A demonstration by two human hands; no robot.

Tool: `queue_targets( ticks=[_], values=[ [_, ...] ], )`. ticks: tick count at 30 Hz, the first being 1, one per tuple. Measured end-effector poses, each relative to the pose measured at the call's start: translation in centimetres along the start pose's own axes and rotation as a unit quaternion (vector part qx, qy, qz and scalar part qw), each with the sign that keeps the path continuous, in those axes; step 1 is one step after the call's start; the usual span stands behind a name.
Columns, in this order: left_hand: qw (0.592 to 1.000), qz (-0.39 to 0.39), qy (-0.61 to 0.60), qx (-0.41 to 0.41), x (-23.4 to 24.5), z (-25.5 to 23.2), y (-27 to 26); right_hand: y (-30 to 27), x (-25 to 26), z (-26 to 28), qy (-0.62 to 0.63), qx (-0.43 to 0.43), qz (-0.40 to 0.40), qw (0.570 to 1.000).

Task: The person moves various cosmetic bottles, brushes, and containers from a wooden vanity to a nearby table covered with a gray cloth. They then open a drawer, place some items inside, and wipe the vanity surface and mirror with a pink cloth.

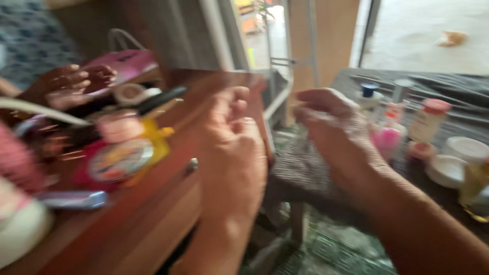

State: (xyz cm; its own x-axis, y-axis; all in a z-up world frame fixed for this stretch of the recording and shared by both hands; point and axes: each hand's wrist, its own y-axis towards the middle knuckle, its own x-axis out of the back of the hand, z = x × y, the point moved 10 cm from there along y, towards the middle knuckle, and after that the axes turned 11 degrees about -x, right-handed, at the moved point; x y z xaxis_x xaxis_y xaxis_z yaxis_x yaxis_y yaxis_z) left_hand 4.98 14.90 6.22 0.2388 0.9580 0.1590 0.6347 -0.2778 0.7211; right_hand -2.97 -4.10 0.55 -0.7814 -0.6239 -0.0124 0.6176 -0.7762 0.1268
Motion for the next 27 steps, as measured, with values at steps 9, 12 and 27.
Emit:
queue_targets(
  ticks=[9,12,27],
  values=[
    [0.99,-0.109,0.092,-0.007,16.1,-5.4,2.0,-6.7,-18.2,8.4,-0.067,0.043,0.241,0.967],
    [0.953,-0.128,0.222,-0.163,18.2,-10.5,0.6,-8.1,-21.8,9.1,-0.057,0.062,0.298,0.951],
    [0.9,-0.22,0.36,-0.11,26.4,-7.6,-2.0,-5.0,-27.4,5.8,-0.215,0.061,0.227,0.948]
  ],
)
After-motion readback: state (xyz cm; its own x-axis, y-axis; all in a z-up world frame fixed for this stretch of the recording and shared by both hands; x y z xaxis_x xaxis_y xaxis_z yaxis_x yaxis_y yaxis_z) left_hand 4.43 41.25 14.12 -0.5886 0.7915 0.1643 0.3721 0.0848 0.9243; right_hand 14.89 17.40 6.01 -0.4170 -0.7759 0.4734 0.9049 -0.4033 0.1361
